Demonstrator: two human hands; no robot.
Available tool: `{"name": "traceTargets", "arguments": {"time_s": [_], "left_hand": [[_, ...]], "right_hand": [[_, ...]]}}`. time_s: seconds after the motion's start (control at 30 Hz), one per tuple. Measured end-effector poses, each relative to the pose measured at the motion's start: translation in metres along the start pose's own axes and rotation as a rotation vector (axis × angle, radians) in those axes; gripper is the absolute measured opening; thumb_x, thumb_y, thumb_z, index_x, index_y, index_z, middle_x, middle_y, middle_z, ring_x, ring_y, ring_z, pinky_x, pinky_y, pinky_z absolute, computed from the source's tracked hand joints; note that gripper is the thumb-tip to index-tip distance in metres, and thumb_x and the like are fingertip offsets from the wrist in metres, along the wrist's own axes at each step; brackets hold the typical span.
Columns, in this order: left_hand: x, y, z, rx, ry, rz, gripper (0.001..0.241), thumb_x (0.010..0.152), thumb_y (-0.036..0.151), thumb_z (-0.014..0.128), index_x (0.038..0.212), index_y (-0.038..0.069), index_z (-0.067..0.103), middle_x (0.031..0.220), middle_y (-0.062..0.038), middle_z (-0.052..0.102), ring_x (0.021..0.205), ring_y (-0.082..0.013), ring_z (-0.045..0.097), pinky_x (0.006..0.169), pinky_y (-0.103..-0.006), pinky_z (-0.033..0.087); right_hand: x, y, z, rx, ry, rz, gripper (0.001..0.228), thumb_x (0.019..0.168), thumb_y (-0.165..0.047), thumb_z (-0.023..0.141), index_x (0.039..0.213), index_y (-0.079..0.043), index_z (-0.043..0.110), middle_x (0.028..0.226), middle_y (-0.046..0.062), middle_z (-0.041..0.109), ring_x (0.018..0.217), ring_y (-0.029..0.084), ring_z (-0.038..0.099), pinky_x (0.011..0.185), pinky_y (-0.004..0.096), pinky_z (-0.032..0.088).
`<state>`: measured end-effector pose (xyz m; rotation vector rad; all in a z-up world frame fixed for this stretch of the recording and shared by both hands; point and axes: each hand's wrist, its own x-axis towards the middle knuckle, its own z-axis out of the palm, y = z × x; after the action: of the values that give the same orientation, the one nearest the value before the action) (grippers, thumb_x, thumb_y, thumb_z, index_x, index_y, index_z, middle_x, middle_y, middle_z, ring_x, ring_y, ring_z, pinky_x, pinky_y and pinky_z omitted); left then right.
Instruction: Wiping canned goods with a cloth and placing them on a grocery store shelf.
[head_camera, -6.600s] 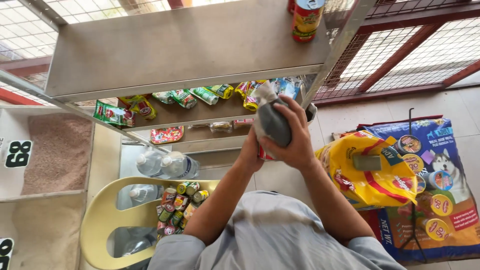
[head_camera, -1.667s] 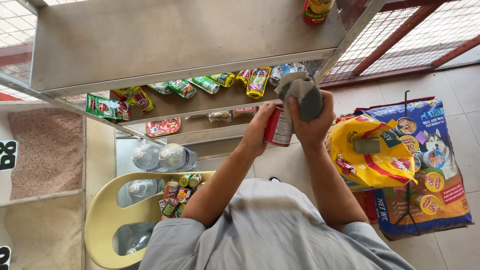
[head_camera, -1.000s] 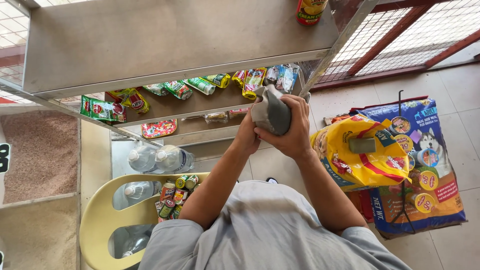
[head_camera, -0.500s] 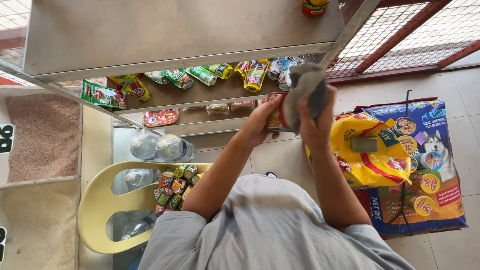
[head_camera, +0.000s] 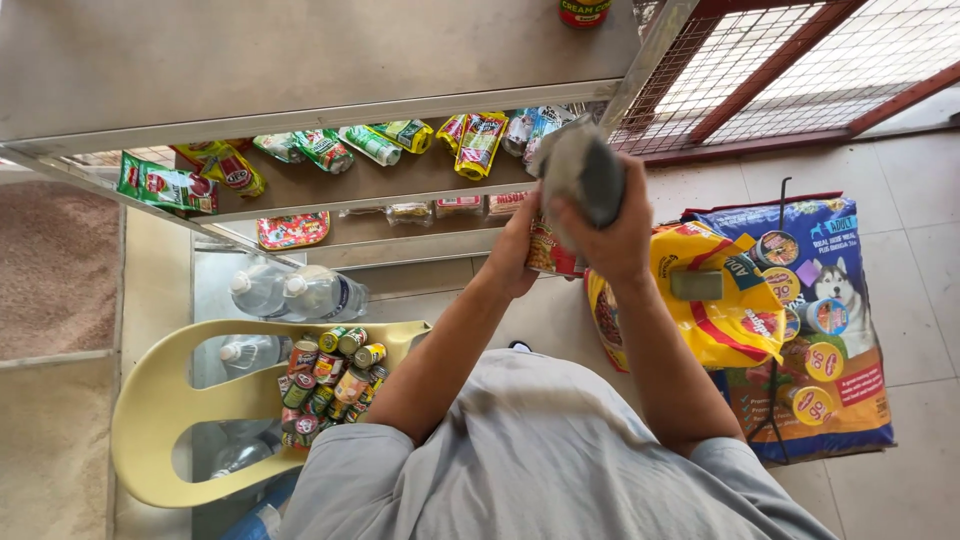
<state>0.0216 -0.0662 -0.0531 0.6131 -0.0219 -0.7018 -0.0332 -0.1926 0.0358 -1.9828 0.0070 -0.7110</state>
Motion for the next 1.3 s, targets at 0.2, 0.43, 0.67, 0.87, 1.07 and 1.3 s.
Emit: {"name": "traceTargets", "arguments": {"time_s": [0.2, 0.43, 0.67, 0.87, 1.07, 1.3], "left_hand": [[-0.016, -0.001, 0.031, -0.106, 0.112, 0.069, 0.058, 0.097, 0.06, 0.063, 0.119, 0.006, 0.072, 0.107, -0.018, 0.075, 0.091, -0.032, 0.076, 0.081, -0.0492, 0.063], [-0.009, -0.023, 0.005, -0.1, 0.045, -0.054, 0.064, 0.095, 0.064, 0.062, 0.105, 0.002, 0.071, 0.088, -0.021, 0.076, 0.07, -0.0295, 0.078, 0.064, -0.0439, 0.066], [-0.027, -0.007, 0.03, -0.254, 0.127, 0.148, 0.072, 0.096, 0.063, 0.066, 0.122, -0.004, 0.067, 0.11, -0.022, 0.073, 0.098, -0.0362, 0.074, 0.094, -0.0492, 0.058], [-0.043, 0.002, 0.039, -0.201, 0.187, 0.03, 0.063, 0.091, 0.062, 0.071, 0.107, 0.0, 0.073, 0.094, -0.016, 0.076, 0.084, -0.0306, 0.076, 0.084, -0.0419, 0.06], [-0.073, 0.028, 0.078, -0.142, 0.157, -0.059, 0.064, 0.088, 0.065, 0.068, 0.084, 0.002, 0.072, 0.075, -0.018, 0.074, 0.066, -0.0287, 0.076, 0.072, -0.0379, 0.062], [-0.063, 0.023, 0.041, -0.182, 0.147, 0.058, 0.06, 0.093, 0.067, 0.061, 0.089, 0.008, 0.071, 0.074, -0.012, 0.073, 0.065, -0.0232, 0.076, 0.068, -0.0321, 0.061]], "right_hand": [[-0.028, 0.006, 0.001, 0.294, -0.082, -0.063, 0.085, 0.07, -0.023, 0.096, 0.138, -0.007, 0.047, 0.122, 0.013, 0.058, 0.112, 0.025, 0.058, 0.098, 0.039, 0.042], [0.011, 0.023, -0.002, 0.332, 0.088, -0.108, 0.04, 0.082, -0.013, 0.089, 0.11, -0.007, 0.062, 0.089, 0.006, 0.059, 0.079, 0.013, 0.055, 0.072, 0.034, 0.04], [-0.022, 0.002, 0.0, 0.306, -0.129, -0.314, 0.078, 0.079, -0.029, 0.091, 0.131, 0.003, 0.043, 0.121, 0.022, 0.046, 0.115, 0.032, 0.048, 0.106, 0.044, 0.034], [-0.014, 0.008, -0.001, 0.355, -0.268, -0.405, 0.066, 0.084, -0.025, 0.086, 0.121, 0.004, 0.04, 0.129, 0.023, 0.045, 0.123, 0.035, 0.046, 0.11, 0.047, 0.03], [0.001, 0.028, 0.006, 0.429, -0.016, -0.254, 0.04, 0.091, -0.015, 0.081, 0.11, -0.001, 0.049, 0.1, 0.013, 0.055, 0.091, 0.018, 0.056, 0.085, 0.035, 0.041], [-0.021, 0.0, 0.01, 0.413, -0.112, -0.301, 0.057, 0.081, -0.018, 0.09, 0.108, -0.004, 0.042, 0.117, 0.017, 0.055, 0.108, 0.025, 0.056, 0.098, 0.039, 0.04]]}}
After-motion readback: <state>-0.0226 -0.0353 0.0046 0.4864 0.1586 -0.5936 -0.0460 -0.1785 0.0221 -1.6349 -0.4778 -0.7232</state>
